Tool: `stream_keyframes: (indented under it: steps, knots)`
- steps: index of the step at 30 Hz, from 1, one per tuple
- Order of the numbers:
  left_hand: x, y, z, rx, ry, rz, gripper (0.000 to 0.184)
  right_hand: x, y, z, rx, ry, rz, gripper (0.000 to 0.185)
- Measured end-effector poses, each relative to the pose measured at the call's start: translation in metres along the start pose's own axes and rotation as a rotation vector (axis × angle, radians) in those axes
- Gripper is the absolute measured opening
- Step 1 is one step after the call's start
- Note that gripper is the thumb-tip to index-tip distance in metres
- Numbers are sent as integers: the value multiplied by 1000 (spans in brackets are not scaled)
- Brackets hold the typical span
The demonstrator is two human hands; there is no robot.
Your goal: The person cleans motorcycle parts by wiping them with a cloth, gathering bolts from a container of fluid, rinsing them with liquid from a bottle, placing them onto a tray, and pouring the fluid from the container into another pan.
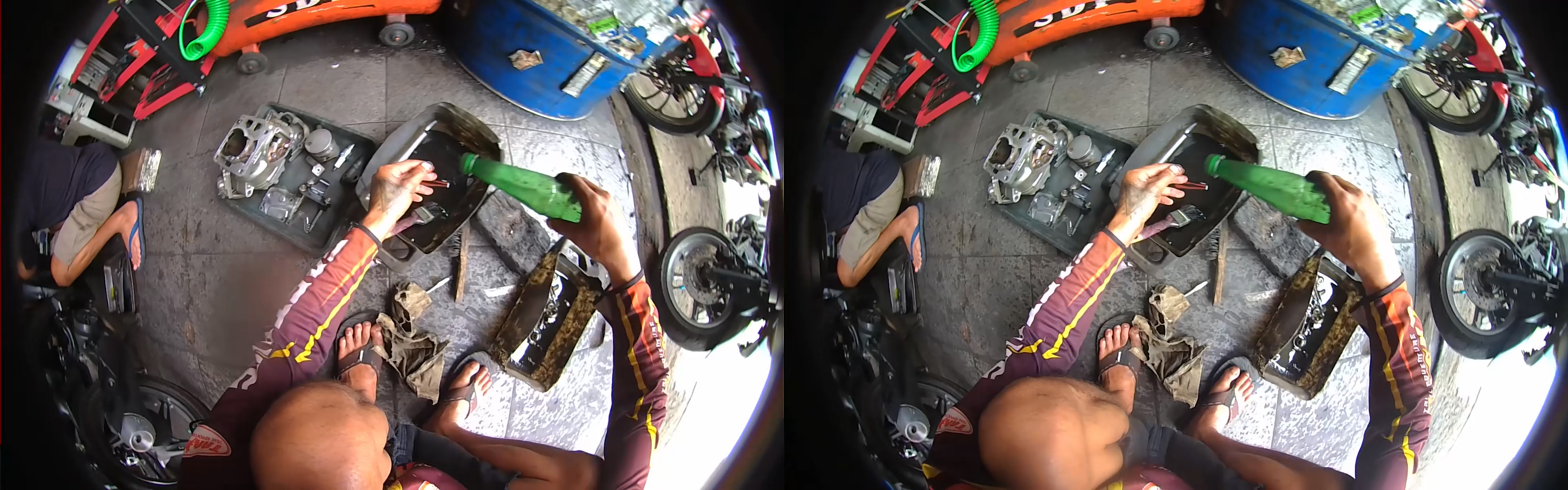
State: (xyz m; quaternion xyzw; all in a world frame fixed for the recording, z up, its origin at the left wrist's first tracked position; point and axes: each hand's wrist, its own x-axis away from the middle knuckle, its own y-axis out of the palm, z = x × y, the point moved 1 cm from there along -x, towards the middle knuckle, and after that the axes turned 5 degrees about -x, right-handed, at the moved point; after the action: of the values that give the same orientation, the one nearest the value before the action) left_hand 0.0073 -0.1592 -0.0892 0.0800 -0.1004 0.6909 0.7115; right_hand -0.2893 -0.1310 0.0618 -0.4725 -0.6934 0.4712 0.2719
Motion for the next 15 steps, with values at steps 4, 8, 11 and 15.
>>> stream_keyframes:
  steps: [4, 8, 11, 15]
  knots:
    - [3, 11, 1, 11, -4, -47, 34, 9, -10, -32, 157, -1, -7, 48]
    - [5, 20, -6, 44, 17, -78, 34, 14, -15, -40, 178, 32, 15, 46]
    - [7, 21, -6, 110, 31, -103, 35, 14, -18, -45, 204, 50, -19, 46]
    - [11, 19, -1, 177, 46, -121, 34, 15, -19, -47, 206, 64, -36, 47]
